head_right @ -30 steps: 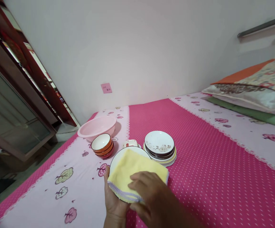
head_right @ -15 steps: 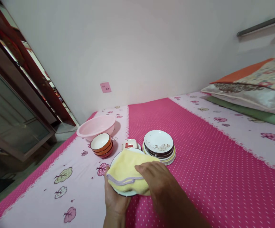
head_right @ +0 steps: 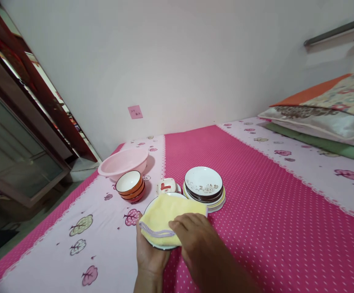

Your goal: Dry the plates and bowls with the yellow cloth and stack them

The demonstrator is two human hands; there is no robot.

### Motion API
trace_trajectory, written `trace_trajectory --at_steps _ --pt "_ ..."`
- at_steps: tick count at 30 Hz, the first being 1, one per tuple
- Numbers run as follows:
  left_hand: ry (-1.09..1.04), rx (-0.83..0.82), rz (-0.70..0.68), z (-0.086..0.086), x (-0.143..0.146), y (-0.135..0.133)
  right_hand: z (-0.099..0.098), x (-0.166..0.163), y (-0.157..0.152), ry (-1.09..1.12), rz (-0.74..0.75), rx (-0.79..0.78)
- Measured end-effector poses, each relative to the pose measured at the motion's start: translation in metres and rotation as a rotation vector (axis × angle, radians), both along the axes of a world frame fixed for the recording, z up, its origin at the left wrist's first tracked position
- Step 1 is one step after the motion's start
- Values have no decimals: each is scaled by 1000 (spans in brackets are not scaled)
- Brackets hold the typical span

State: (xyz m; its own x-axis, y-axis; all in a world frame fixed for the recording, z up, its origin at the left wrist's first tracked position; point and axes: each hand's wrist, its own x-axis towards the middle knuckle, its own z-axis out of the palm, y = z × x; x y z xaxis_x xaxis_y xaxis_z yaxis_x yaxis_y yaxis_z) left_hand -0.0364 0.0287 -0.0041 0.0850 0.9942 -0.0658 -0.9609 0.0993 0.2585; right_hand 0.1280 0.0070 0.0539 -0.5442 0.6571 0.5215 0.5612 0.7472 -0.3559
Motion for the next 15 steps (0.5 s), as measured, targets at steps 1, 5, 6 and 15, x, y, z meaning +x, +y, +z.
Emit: trace_trajectory --at_steps 1,5,6,15 --pt "-3 1 -3 0 1 0 0 1 2 19 11 18" --pt "-5 -26 -6 3 5 -1 0 12 2 92 31 76" --pt "-5 -40 -8 5 6 -1 0 15 0 84 40 69" --pt "-2 -140 -13 24 10 -7 14 -3 -14 -89 35 -266"
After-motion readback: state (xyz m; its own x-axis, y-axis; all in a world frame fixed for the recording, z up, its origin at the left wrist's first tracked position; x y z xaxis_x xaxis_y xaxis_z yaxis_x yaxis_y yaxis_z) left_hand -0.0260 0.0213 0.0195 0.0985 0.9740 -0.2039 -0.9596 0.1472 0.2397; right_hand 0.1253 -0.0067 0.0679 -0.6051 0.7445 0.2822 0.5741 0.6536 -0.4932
